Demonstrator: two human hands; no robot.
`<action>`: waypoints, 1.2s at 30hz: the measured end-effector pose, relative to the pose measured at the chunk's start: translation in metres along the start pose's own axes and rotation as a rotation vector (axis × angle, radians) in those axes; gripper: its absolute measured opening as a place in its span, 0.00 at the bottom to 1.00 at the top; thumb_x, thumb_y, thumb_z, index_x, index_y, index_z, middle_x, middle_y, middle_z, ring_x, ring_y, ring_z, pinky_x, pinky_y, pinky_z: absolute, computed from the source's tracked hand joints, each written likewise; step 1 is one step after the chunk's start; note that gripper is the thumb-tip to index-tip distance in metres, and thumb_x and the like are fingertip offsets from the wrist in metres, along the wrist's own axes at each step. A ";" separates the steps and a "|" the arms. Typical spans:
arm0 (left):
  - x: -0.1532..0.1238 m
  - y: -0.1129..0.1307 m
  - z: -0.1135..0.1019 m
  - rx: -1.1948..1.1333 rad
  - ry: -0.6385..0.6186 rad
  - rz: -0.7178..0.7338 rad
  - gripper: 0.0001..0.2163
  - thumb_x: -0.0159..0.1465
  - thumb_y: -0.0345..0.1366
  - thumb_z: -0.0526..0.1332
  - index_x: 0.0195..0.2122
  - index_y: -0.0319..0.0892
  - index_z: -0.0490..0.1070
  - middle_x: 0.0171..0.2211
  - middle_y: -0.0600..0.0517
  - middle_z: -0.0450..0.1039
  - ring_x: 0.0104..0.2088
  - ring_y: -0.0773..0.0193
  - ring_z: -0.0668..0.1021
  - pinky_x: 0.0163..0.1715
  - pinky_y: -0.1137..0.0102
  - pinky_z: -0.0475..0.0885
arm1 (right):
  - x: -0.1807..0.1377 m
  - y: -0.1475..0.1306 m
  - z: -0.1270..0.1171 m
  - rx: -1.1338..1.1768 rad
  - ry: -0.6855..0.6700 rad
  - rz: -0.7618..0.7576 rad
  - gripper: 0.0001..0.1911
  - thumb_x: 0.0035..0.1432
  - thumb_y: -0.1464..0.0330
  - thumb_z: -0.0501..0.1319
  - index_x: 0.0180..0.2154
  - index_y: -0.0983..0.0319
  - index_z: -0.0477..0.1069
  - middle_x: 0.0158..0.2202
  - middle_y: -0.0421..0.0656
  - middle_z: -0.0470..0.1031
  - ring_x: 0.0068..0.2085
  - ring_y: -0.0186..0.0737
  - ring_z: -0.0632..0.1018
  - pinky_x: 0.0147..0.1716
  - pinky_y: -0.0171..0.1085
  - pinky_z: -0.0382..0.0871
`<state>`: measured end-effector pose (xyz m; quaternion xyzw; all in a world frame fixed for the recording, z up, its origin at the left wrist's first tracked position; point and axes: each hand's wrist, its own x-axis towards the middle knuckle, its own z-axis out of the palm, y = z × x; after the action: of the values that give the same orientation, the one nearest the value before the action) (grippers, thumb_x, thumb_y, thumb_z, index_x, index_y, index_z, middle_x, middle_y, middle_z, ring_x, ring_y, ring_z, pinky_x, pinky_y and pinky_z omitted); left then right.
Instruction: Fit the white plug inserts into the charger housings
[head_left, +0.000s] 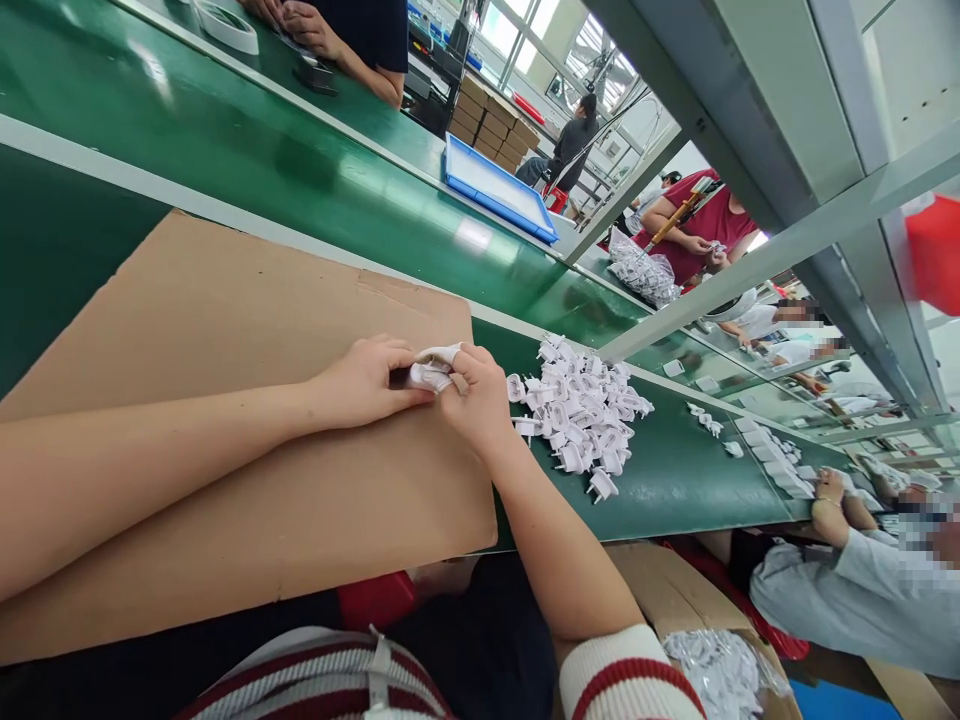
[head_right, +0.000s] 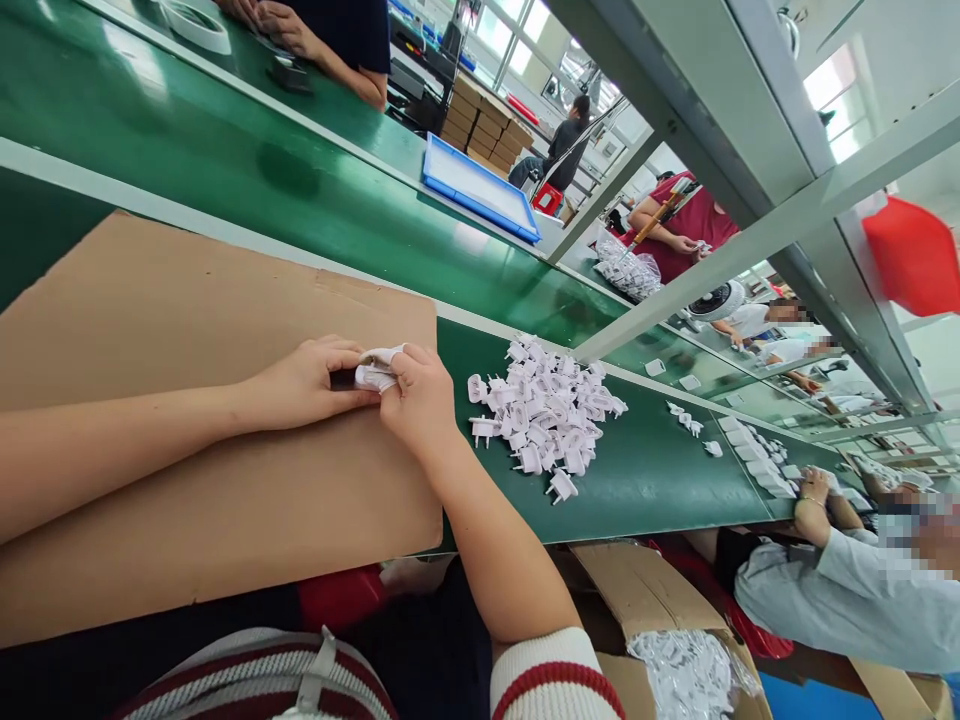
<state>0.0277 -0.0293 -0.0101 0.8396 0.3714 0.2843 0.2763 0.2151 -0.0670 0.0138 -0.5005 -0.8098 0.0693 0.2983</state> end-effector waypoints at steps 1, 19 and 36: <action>0.000 -0.001 0.000 -0.004 0.004 0.001 0.18 0.63 0.55 0.60 0.36 0.44 0.77 0.33 0.51 0.74 0.40 0.56 0.73 0.43 0.65 0.65 | 0.001 0.000 0.001 -0.007 0.006 0.018 0.17 0.53 0.81 0.55 0.40 0.59 0.75 0.34 0.43 0.71 0.41 0.44 0.71 0.42 0.40 0.67; 0.065 -0.024 -0.039 0.211 0.274 -0.489 0.22 0.59 0.50 0.64 0.51 0.44 0.76 0.46 0.48 0.80 0.46 0.51 0.77 0.48 0.62 0.68 | -0.011 0.000 0.046 0.418 0.340 0.190 0.31 0.63 0.61 0.62 0.64 0.60 0.59 0.48 0.47 0.72 0.43 0.41 0.74 0.43 0.42 0.73; 0.063 -0.030 -0.033 0.850 0.113 0.094 0.32 0.68 0.37 0.51 0.74 0.36 0.50 0.74 0.43 0.47 0.75 0.52 0.47 0.73 0.52 0.38 | -0.006 -0.003 0.032 0.252 0.539 0.153 0.35 0.64 0.60 0.61 0.67 0.63 0.53 0.61 0.59 0.65 0.59 0.53 0.70 0.56 0.54 0.69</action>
<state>0.0264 0.0450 0.0099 0.8780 0.4312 0.1636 -0.1283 0.1972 -0.0678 -0.0133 -0.5195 -0.6466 0.0560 0.5559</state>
